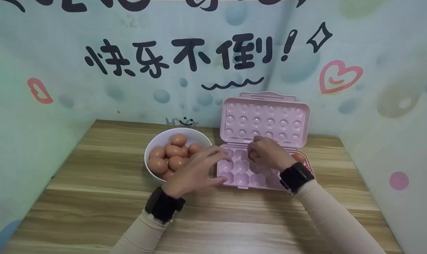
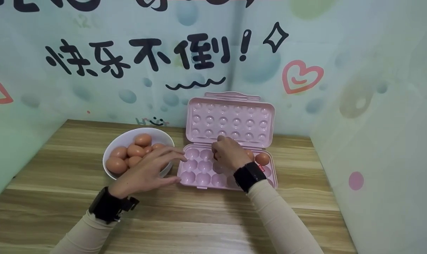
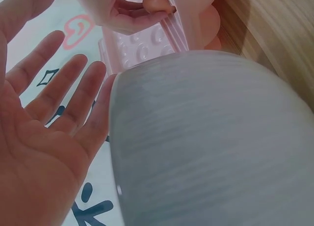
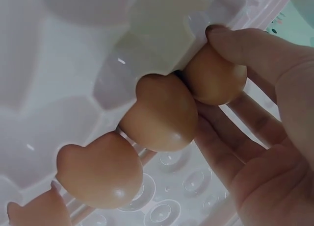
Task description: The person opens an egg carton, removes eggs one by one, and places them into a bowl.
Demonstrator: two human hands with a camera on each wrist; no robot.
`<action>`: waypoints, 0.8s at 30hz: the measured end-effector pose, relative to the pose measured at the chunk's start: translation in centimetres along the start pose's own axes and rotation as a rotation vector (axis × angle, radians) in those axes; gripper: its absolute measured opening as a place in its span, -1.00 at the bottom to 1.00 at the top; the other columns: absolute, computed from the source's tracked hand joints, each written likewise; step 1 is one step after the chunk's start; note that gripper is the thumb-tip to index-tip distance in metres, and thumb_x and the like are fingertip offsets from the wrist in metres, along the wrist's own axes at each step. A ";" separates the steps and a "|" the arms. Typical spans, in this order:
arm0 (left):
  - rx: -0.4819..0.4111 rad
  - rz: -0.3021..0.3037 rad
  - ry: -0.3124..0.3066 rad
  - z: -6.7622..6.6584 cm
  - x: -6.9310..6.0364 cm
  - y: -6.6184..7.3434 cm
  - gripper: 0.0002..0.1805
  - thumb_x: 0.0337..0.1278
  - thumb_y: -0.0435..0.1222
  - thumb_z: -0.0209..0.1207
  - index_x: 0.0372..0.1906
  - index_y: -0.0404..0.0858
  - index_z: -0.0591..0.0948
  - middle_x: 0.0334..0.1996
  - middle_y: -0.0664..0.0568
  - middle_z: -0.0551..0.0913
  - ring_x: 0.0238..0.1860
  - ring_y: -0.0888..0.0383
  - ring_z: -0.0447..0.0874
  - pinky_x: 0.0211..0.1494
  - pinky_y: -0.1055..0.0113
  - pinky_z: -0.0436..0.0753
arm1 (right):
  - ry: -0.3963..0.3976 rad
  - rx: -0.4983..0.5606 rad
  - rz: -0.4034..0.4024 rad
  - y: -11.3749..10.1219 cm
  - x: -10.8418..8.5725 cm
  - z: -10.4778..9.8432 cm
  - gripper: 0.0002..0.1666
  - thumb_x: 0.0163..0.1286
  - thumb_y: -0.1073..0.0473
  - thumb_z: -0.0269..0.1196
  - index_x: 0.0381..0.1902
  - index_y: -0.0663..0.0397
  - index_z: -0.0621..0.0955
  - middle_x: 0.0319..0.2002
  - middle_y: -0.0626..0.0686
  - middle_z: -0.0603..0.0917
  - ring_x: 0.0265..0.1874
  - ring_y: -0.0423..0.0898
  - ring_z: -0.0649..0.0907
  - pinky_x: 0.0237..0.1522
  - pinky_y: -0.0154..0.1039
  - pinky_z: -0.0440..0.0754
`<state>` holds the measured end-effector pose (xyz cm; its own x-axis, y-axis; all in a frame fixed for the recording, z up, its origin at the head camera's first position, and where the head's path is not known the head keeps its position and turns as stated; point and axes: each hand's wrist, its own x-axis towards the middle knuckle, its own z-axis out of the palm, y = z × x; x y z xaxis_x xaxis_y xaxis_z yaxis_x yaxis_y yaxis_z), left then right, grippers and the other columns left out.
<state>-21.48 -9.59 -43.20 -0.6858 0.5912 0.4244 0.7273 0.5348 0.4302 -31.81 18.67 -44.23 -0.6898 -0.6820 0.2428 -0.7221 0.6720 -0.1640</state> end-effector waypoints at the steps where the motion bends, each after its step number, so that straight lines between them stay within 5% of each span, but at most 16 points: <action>1: 0.001 -0.003 0.000 0.0 0.0 0.0 -0.55 0.29 -0.12 0.45 0.22 -0.08 0.64 0.26 0.10 0.59 0.34 0.16 0.49 0.43 0.25 0.53 | 0.002 0.003 -0.004 0.0 0.0 0.0 -0.84 0.06 0.42 0.51 -0.39 0.14 0.77 -0.40 0.05 0.60 -0.42 -0.09 0.52 -0.42 -0.25 0.52; 7: 0.010 -0.027 0.020 0.0 0.1 0.2 -0.47 0.31 -0.14 0.43 0.33 -0.09 0.60 0.28 0.08 0.60 0.31 0.16 0.53 0.41 0.25 0.55 | 0.057 0.036 -0.024 -0.4 -0.6 -0.7 -0.78 0.04 0.46 0.53 -0.34 0.15 0.78 -0.38 0.05 0.63 -0.38 -0.07 0.56 -0.36 -0.22 0.58; 12: 0.017 -0.046 0.065 0.0 0.3 0.4 -0.47 0.28 -0.20 0.46 0.31 -0.05 0.61 0.25 0.08 0.61 0.26 0.15 0.57 0.36 0.22 0.60 | 0.209 0.100 -0.031 -1.8 -1.4 -1.8 -0.77 0.14 0.38 0.56 -0.24 0.16 0.77 -0.31 0.06 0.68 -0.29 -0.02 0.63 -0.23 -0.13 0.66; 17: 0.032 -0.047 0.118 0.1 0.6 0.7 -0.51 0.27 -0.21 0.46 0.27 -0.05 0.62 0.19 0.08 0.63 0.16 0.13 0.62 0.25 0.24 0.66 | 0.313 0.291 0.070 -4.2 -2.7 -2.9 -0.74 0.25 0.19 0.59 -0.15 0.13 0.77 -0.22 0.02 0.71 -0.21 -0.08 0.70 -0.12 -0.20 0.77; 24: 0.077 -0.017 0.177 0.5 0.7 1.2 -0.50 0.23 -0.17 0.50 0.23 -0.11 0.63 0.13 0.06 0.67 0.10 0.13 0.66 0.20 0.28 0.68 | 0.332 0.603 0.253 -7.3 -4.7 -3.3 -0.64 0.29 0.15 0.57 -0.02 0.08 0.72 -0.08 0.02 0.75 -0.14 -0.05 0.81 -0.02 -0.21 0.79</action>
<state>-21.05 -8.18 -42.79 -0.6875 0.4697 0.5539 0.7105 0.5928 0.3792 -23.13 17.93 -40.99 -0.8564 -0.3392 0.3892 -0.5116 0.4562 -0.7281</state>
